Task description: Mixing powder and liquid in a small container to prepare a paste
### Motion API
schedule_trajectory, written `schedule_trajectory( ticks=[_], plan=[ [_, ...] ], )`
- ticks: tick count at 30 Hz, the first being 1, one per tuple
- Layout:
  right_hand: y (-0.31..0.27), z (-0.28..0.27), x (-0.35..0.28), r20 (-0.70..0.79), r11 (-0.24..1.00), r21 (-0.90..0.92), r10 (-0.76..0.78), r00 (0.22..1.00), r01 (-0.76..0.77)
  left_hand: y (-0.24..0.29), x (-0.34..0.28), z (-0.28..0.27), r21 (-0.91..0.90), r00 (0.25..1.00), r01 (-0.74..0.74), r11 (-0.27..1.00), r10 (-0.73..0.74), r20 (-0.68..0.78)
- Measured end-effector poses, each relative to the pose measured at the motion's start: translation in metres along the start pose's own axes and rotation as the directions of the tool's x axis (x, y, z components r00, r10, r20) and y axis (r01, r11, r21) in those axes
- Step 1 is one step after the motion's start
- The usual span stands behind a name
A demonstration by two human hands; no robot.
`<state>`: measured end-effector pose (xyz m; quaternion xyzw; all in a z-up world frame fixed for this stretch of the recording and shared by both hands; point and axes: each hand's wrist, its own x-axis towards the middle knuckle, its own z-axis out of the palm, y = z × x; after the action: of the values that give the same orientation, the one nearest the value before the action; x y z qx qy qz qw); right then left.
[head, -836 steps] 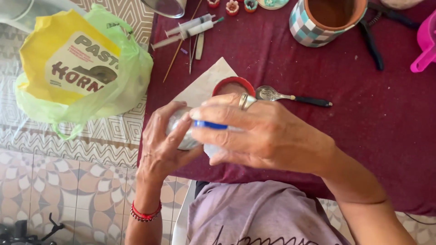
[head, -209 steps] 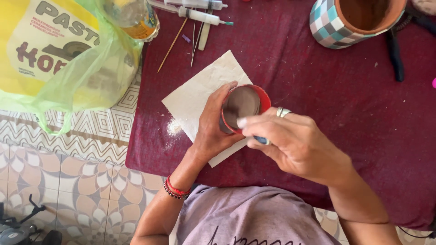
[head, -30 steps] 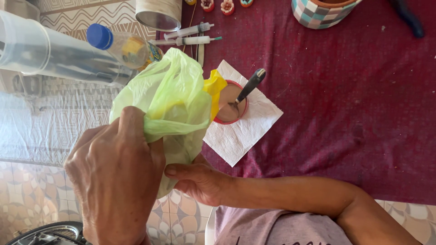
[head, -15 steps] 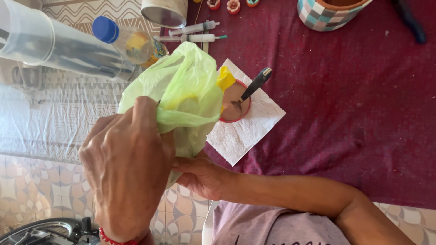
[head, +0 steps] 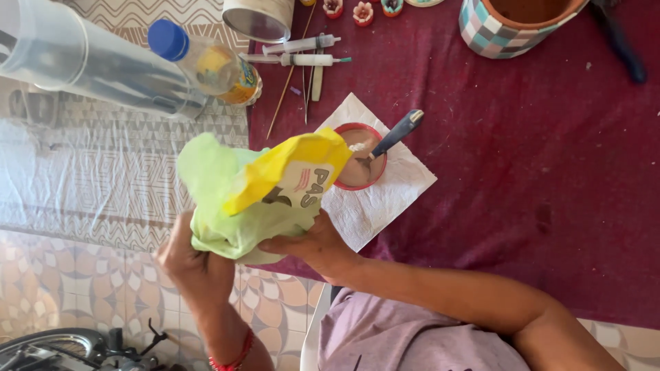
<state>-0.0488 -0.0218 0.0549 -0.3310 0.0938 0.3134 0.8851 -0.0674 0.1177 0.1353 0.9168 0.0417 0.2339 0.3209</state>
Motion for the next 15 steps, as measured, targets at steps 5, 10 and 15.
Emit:
schedule_trajectory(
  ticks=[5,10,15],
  plan=[
    [0.018,-0.024,0.008,0.133,0.977,-0.035,-0.204,0.970,0.210,-0.063,-0.046,0.020,-0.082,0.978,0.165,0.983,-0.174,-0.112],
    [0.013,-0.024,0.009,0.234,0.894,-0.210,-0.347,0.908,0.396,-0.086,-0.051,0.034,-0.154,0.965,0.115,0.981,-0.147,-0.216],
    [0.028,-0.037,0.023,0.153,0.835,-0.338,-0.407,0.901,0.435,-0.086,-0.031,0.061,-0.201,0.923,0.135,0.970,-0.197,-0.331]
  ],
)
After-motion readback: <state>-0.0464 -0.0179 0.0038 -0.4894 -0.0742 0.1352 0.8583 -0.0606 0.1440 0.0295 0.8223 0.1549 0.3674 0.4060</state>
